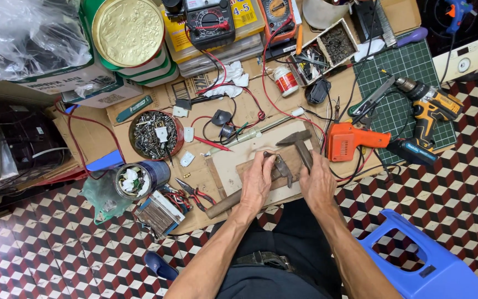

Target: Hammering a small metal bracket on a wooden block at a workbench.

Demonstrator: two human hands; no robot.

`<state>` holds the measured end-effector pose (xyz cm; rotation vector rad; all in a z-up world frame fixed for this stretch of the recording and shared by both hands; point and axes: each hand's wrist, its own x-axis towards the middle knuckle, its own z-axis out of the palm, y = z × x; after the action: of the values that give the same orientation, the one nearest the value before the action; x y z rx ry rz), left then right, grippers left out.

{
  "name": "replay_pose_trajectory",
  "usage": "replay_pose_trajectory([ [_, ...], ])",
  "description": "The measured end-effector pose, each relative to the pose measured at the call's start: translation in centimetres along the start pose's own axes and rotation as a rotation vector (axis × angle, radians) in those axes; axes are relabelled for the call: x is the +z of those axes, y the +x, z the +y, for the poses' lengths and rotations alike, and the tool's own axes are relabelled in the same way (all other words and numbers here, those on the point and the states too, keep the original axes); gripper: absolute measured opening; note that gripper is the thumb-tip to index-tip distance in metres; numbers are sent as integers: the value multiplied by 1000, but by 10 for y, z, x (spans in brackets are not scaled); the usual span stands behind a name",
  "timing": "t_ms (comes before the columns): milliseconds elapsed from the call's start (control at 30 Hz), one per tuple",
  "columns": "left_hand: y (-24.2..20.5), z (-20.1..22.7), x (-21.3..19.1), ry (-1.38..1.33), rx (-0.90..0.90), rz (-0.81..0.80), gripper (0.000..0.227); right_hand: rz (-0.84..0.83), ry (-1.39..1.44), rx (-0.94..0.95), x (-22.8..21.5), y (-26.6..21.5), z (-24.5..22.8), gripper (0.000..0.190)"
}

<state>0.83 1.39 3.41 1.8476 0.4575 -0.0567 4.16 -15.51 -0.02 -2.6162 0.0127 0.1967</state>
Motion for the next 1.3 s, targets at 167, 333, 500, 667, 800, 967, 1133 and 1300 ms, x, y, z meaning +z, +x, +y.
replay_pose_trajectory([
  [167, -13, 32, -13, -77, 38, 32, 16, 48, 112, -212, -38, 1, -34, 43],
  [333, -33, 77, -31, -144, 160, 41, 17, -189, 526, -83, -99, -26, -92, 41],
  [500, -55, 114, -52, -83, 520, 105, 25, -201, 988, 37, -123, -37, -96, 31],
  [667, -66, 135, -71, -26, 740, 136, 37, -331, 1479, 155, -132, -34, -89, 27],
  [800, -71, 138, -78, 15, 832, 111, 43, -440, 1788, 204, -131, -35, -92, 23],
  [967, -75, 138, -85, 13, 864, 85, 46, -499, 1897, 182, -128, -38, -92, 25],
  [1133, -76, 130, -87, 34, 875, 37, 52, -502, 1909, 177, -129, -37, -92, 32],
  [1300, -75, 134, -88, 49, 873, 7, 53, -505, 1922, 206, -127, -35, -89, 33],
])
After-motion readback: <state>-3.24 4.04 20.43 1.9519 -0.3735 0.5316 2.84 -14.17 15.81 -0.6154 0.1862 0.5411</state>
